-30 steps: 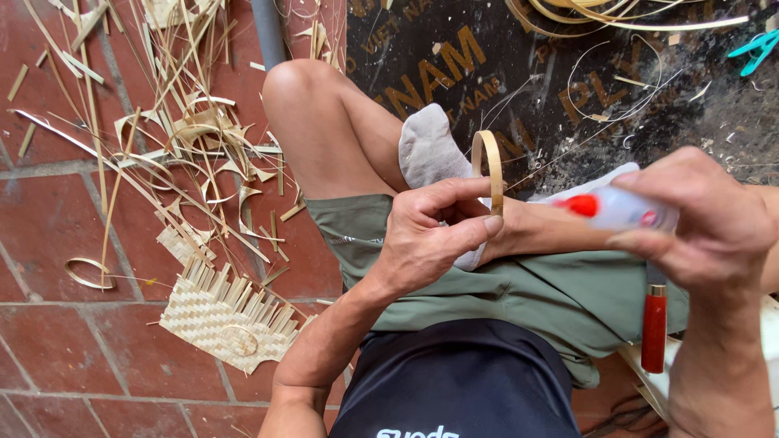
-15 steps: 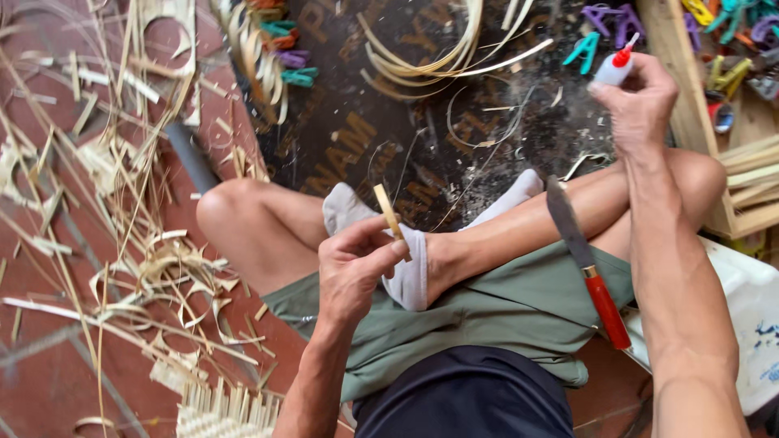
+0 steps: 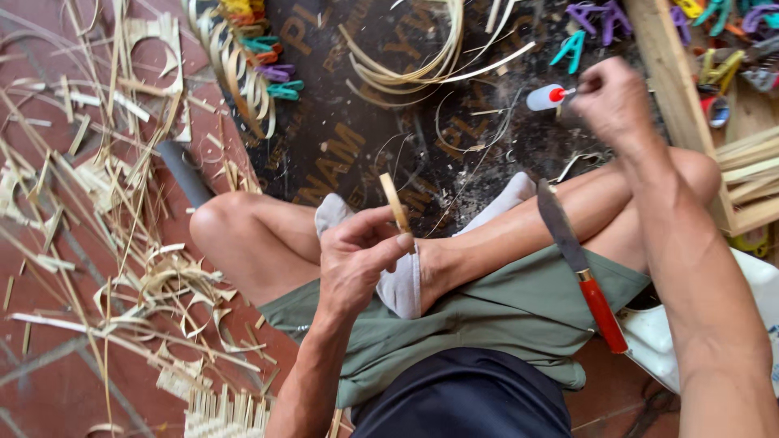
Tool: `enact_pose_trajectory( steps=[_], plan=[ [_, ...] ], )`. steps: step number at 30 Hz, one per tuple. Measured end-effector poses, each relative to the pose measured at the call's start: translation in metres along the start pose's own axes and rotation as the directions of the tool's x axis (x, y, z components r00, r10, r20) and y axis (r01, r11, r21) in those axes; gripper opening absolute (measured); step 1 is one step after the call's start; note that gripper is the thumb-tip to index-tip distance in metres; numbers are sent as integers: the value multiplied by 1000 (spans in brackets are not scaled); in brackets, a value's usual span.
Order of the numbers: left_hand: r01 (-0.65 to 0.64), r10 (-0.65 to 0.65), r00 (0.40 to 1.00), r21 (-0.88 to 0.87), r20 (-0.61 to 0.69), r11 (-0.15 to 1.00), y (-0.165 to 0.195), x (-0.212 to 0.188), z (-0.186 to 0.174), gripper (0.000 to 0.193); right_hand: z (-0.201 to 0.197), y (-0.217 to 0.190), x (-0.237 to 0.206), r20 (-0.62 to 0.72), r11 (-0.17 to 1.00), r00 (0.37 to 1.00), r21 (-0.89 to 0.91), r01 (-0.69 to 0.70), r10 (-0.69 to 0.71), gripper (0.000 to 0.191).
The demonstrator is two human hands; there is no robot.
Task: The person sits cross-legged and repeatedly forms small circular bamboo rings by bending strips, applying glue, and securing the joints with colorful clips. They place each finished ring onto a nearby pile and continue the cycle with new strips.
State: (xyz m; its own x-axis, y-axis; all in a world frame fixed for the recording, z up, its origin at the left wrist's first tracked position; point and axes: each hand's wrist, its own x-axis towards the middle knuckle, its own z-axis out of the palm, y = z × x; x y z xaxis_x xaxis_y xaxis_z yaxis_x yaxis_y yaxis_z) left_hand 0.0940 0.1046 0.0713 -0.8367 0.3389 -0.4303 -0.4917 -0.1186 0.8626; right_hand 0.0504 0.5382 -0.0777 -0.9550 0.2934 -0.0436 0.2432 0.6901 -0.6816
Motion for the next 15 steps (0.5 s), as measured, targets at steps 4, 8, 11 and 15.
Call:
enact_pose_trajectory(
  steps=[4, 8, 11, 15],
  plan=[
    [11, -10, 1000, 51, -4, 999, -4, 4, 7, 35, 2, 4, 37, -165, 967, 986, -252, -38, -4, 36],
    [-37, 38, 997, -14, 61, 999, -5, 2, 13, 34, 10, -6, 65, -67, 853, 991, -518, 64, -115, 24],
    [-27, 28, 998, -6, 63, 1000, -1, -1, 11, 34, -2, -10, 63, 46, 883, 999, -469, 2, 22, 20],
    [-46, 50, 993, -35, 110, 998, 5, -4, 4, 35, -42, -56, 0, 49, 996, 996, 55, 76, -78, 16]
  ],
)
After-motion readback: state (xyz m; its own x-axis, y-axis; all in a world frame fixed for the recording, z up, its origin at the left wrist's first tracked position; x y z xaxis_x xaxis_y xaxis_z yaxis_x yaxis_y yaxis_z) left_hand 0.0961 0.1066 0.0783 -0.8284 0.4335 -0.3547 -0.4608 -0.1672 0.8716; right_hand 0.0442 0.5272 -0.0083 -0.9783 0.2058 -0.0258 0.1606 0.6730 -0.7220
